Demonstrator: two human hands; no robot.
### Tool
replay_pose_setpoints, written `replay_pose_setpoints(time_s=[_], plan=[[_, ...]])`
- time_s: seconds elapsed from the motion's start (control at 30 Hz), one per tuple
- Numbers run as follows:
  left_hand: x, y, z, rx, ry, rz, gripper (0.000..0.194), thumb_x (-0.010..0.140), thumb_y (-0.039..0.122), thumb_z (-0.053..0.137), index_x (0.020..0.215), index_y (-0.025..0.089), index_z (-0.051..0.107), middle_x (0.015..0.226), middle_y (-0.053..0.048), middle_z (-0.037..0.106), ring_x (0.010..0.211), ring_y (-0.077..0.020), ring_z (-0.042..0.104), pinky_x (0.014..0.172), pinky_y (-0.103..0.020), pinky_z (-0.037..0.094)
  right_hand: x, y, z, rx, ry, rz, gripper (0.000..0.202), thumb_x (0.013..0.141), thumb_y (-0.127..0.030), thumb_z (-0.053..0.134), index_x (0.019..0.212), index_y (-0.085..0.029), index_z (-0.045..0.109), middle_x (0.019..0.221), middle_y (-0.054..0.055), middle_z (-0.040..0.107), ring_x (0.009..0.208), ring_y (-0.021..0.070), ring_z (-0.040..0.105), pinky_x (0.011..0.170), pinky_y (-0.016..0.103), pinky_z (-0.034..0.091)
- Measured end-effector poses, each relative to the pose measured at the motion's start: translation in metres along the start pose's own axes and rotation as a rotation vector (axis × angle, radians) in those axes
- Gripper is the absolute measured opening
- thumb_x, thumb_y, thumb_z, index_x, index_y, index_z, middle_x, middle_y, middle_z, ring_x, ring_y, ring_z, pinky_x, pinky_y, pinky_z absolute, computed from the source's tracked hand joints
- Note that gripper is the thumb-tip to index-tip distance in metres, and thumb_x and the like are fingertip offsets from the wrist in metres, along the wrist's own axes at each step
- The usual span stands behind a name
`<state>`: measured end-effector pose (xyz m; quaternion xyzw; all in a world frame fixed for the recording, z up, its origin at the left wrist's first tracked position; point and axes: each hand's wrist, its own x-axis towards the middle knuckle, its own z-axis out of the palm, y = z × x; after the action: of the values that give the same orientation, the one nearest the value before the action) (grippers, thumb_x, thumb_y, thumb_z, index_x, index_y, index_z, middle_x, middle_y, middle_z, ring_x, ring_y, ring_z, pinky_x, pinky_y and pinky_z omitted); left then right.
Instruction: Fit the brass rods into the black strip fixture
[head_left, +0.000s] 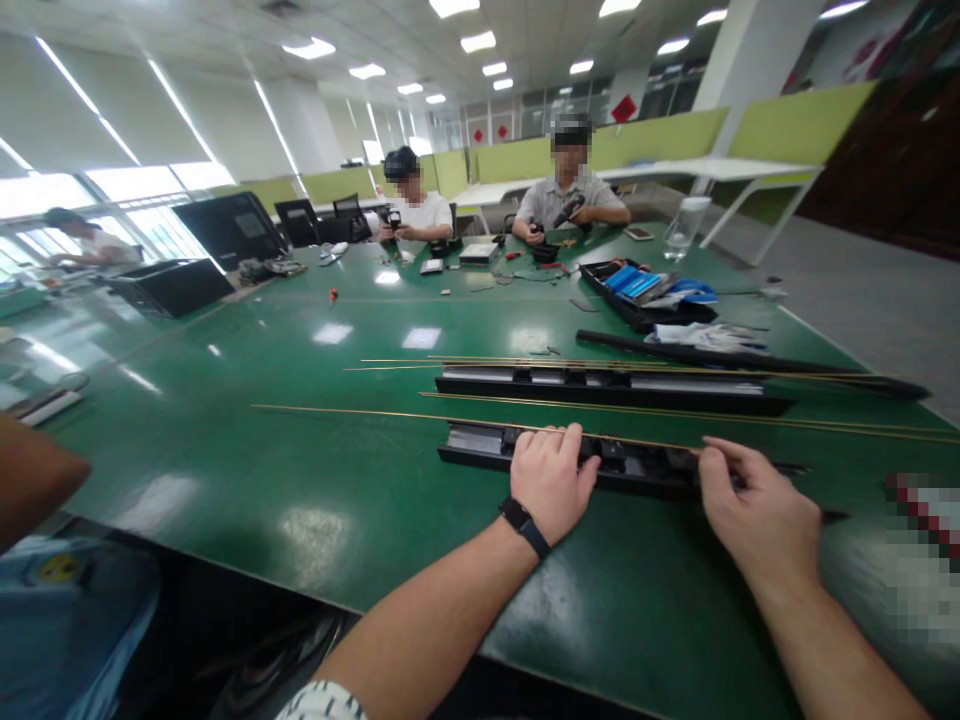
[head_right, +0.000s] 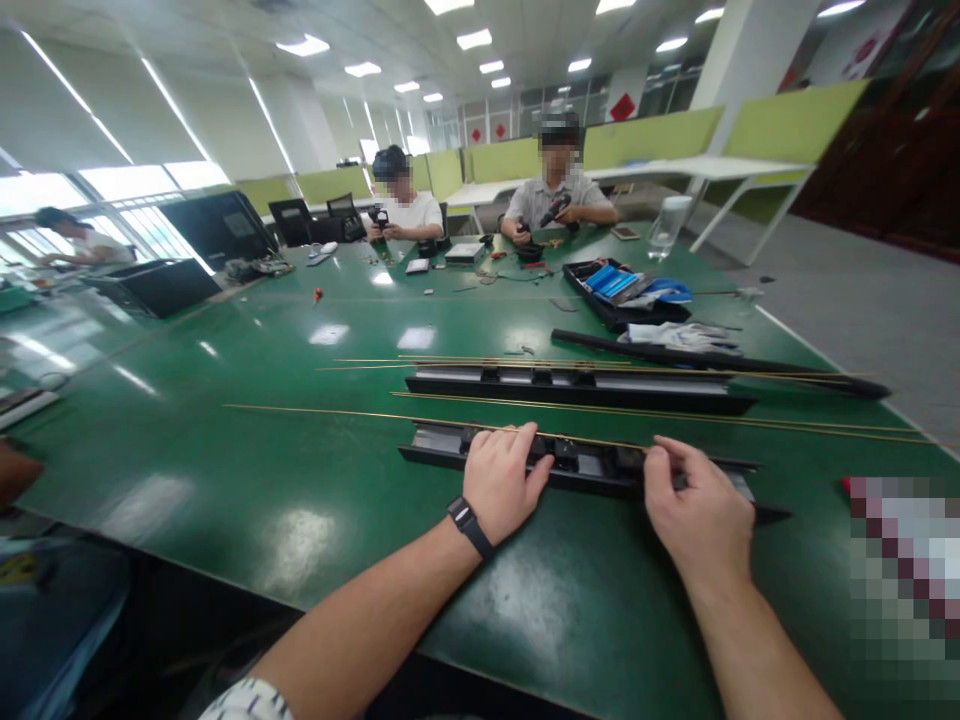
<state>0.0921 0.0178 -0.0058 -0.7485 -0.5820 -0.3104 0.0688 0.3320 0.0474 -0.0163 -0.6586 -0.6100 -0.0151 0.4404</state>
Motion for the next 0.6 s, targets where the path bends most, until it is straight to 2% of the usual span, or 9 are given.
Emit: replay_pose_setpoints(time_s=[0.1,0.4,0.6], plan=[[0.0002,0.0006,-0.0006,-0.003,-0.002,-0.001,0.038,0.100,0.040,0.063,0.131,0.019,0.059,0.113,-0.009,0.076,0.113,-0.0259,0.069,0.097,-0.046,0.049,0.0005,0.0004,-0.0004,-0.016,0.007,0.020,0.041,0.090,-0.052,0.052,0.100,-0.024,0.080,0.087,0.012,0.079,0.086,0.0357,0.074,0.076,0.049,0.056],[-0.0009,-0.0004,0.0008,0.007,0.009,0.004,0.039,0.099,0.040,0.065,0.131,0.019,0.059,0.113,-0.009,0.076,0.114,-0.0256,0.068,0.097,-0.045,0.048,-0.0022,-0.0054,0.0011,0.000,0.011,-0.102,0.041,0.093,-0.051,0.051,0.102,-0.024,0.081,0.099,0.009,0.082,0.092,0.0307,0.076,0.079,0.042,0.056],[-0.0010,-0.0001,0.0017,0.016,0.020,0.007,0.039,0.100,0.039,0.064,0.132,0.018,0.058,0.113,-0.006,0.075,0.114,-0.0242,0.068,0.098,-0.044,0.048,-0.0012,-0.0027,-0.0013,-0.035,-0.008,-0.024,0.044,0.094,-0.049,0.051,0.108,-0.020,0.082,0.097,0.010,0.082,0.090,0.0299,0.075,0.079,0.040,0.054]])
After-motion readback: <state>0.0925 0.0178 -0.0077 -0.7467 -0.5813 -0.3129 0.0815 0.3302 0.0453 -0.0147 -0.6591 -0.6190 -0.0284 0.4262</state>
